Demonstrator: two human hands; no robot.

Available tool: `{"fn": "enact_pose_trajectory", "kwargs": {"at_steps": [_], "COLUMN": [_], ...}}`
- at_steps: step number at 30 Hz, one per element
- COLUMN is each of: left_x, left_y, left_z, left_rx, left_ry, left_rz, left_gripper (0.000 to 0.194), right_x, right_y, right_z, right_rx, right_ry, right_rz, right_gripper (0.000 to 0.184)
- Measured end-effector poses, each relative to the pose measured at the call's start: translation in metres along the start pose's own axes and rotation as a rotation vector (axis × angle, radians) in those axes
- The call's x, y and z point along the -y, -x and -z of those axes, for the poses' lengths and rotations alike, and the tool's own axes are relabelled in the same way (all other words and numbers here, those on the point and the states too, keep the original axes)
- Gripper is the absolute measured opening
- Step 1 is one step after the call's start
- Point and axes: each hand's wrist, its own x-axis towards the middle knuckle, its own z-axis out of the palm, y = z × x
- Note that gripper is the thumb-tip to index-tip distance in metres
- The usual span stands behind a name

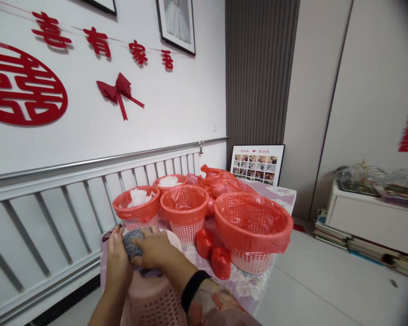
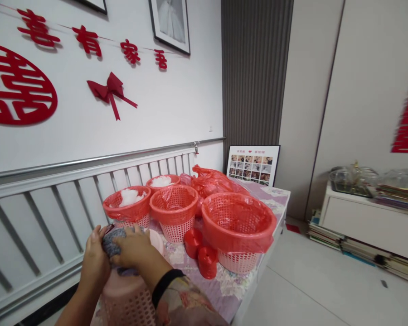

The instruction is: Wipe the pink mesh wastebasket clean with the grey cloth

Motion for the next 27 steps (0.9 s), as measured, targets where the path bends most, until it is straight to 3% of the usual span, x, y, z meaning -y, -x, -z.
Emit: {"fn": "enact_pose_trajectory", "kwargs": {"at_steps": [4, 8, 13, 17, 20, 23, 27], "left_x": [-0.003, -0.001, -0.007, -0.013, -0.011, -0.004, -0.002], "left_y": [-0.001, -0.002, 0.001, 0.004, 0.003, -0.001, -0.003], "left_z": [-0.007, -0.007, -0.004, -0.003, -0.003, -0.006, -0.008], "left_rx": [0.007, -0.001, 0.002, 0.022, 0.044, 0.081, 0.138], "left_ry": [0.075, 0.067, 0.033, 0.016, 0.009, -0.008, -0.054], "left_rz": [0.079, 0.093, 0.099, 0.088, 0.067, 0.045, 0.033], "left_gripper": [0.075, 0.072, 0.072, 0.071, 0.069, 0.068, 0.072], "right_x": [-0.009, -0.033, -0.047, -0.037, -0.015, 0.005, 0.0], "right_y": [-0.016, -0.008, 0.035, 0.081, 0.108, 0.124, 0.135], "right_z": [0.006, 0.016, 0.031, 0.034, 0.017, -0.017, -0.073], "right_rx": [0.006, -0.042, -0.093, -0.164, -0.277, -0.374, -0.573], "right_ry": [0.055, 0.052, 0.043, -0.051, -0.145, -0.208, -0.274], "right_rz": [-0.101, -0.139, -0.168, -0.162, -0.158, -0.104, -0.049], "right_gripper": [0.056, 0.049, 0.039, 0.037, 0.035, 0.035, 0.043]}}
